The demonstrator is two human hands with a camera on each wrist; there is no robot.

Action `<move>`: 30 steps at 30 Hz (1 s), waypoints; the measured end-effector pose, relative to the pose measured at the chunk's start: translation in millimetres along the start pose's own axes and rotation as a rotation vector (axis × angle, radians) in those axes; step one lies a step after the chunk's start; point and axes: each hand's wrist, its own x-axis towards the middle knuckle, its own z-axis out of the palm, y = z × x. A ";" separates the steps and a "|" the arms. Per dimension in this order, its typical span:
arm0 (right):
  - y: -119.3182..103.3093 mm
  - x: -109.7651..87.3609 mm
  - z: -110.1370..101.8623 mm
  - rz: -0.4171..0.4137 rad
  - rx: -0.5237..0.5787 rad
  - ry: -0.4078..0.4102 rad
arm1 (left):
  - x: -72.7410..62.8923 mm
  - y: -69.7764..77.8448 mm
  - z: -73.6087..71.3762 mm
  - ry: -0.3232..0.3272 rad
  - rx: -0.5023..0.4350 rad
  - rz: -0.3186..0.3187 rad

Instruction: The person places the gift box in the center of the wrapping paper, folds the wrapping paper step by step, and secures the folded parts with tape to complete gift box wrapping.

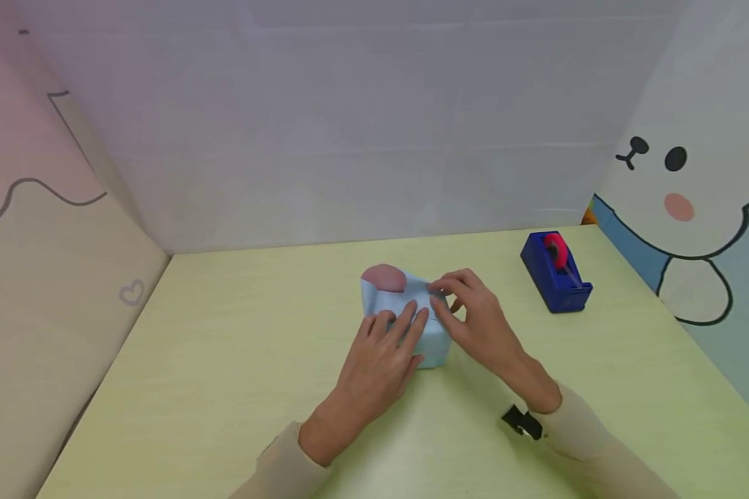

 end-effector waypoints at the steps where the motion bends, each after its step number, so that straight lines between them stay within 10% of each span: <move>1: 0.5 1.3 0.1 0.022 0.007 0.005 | 0.0 -0.1 0.1 -0.002 -0.006 -0.003; 30: 6.7 18.8 0.2 0.187 0.050 -0.082 | 0.8 -0.8 0.2 0.000 0.001 -0.004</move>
